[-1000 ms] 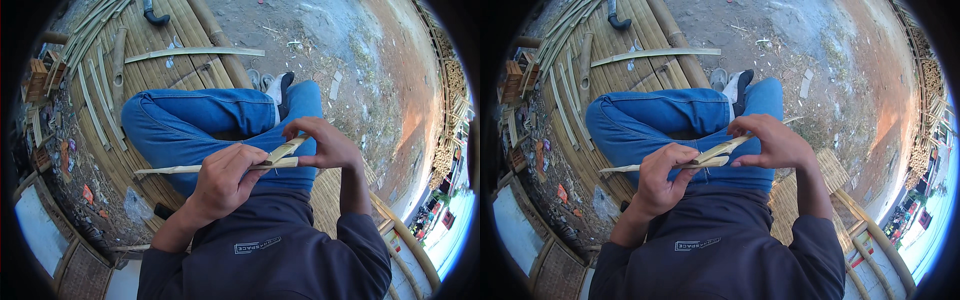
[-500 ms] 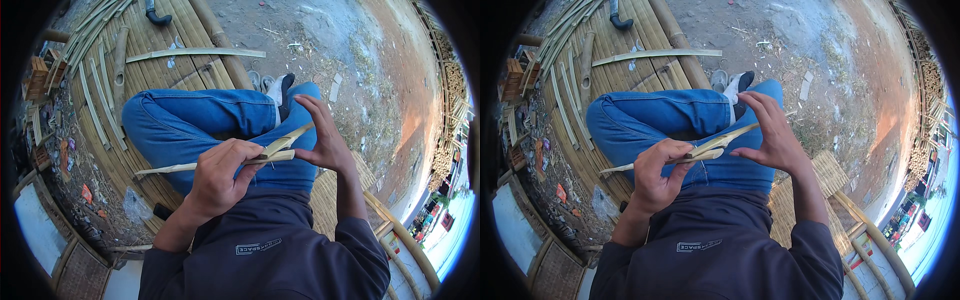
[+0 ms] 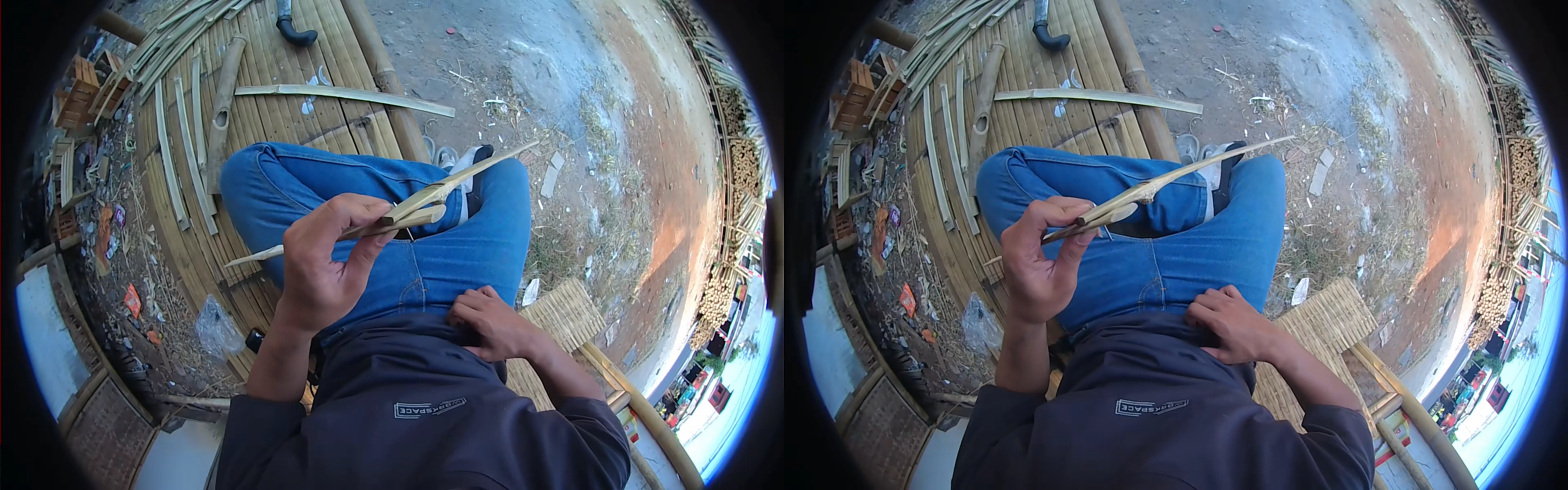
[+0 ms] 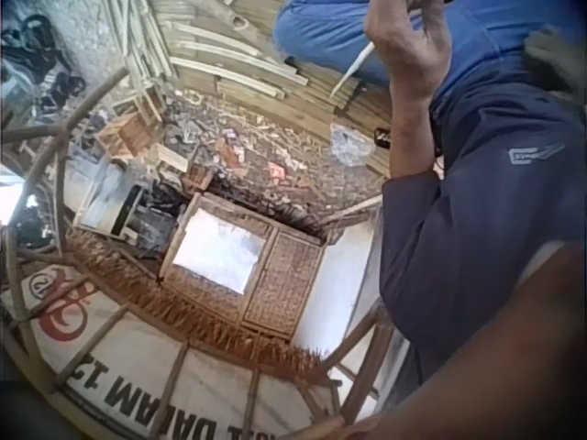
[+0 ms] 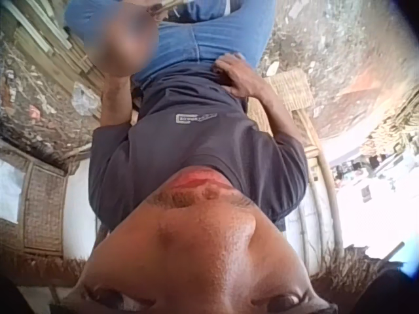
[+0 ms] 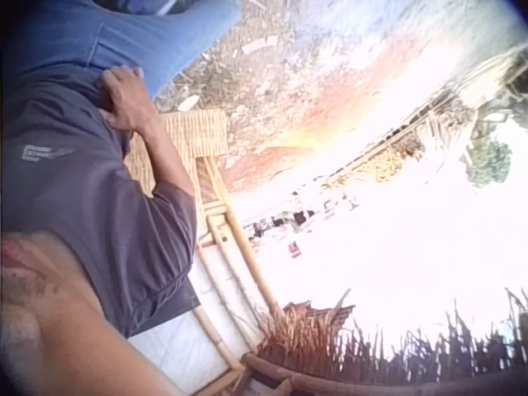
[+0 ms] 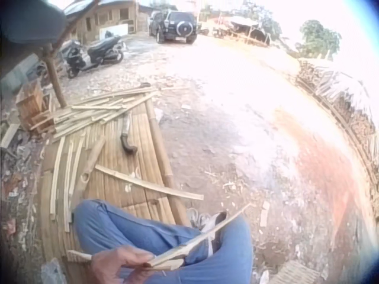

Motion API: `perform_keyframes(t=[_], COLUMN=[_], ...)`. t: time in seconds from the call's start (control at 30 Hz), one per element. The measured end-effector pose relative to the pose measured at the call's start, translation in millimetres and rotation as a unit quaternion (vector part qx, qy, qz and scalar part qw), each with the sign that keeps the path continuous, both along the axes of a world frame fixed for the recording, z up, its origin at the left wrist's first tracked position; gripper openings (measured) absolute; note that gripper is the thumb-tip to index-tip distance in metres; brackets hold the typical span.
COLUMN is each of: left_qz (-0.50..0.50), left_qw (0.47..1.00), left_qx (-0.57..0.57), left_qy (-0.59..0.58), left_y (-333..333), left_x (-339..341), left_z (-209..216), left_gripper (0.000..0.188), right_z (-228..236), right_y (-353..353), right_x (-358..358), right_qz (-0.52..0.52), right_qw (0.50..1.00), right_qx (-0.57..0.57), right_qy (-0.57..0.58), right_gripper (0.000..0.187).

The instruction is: The person assembles bamboo components by fitting a small notched wooden piece into a larger bamboo tube and securing it with a thin bamboo strip.

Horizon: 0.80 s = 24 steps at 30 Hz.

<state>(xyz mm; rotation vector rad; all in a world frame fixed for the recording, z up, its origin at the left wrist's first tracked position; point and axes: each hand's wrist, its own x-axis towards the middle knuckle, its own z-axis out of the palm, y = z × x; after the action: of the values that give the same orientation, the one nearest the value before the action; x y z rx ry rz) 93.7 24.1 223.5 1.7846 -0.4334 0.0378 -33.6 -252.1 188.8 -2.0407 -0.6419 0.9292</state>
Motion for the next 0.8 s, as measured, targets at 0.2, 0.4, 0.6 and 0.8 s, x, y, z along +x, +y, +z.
perform_keyframes(t=[0.2, 0.4, 0.6, 0.8], left_qz=[-0.002, -0.018, -0.046, -0.069], left_qw=[1.000, 0.998, 0.993, 0.975], left_qx=[-0.006, -0.038, -0.015, 0.033], left_qy=[-0.012, -0.057, -0.106, -0.207], left_y=[6.6, 11.1, 10.2, 8.4], left_x=[-8.6, -17.3, -26.0, -31.3], left_z=[15.4, 28.9, 51.6, 85.3], left_gripper=[0.014, 0.015, 0.014, 0.015], right_z=[-12.6, -30.0, -31.8, -10.4], right_y=[24.1, 37.7, 49.0, 53.3], right_x=[-8.8, -23.4, -32.2, -36.6], right_qz=[-0.010, -0.070, -0.077, -0.044], right_qw=[0.993, 0.976, 0.970, 0.977], right_qx=[-0.082, -0.119, -0.104, -0.072], right_qy=[-0.087, -0.166, -0.204, -0.194], right_gripper=[0.043, 0.030, 0.027, 0.031])
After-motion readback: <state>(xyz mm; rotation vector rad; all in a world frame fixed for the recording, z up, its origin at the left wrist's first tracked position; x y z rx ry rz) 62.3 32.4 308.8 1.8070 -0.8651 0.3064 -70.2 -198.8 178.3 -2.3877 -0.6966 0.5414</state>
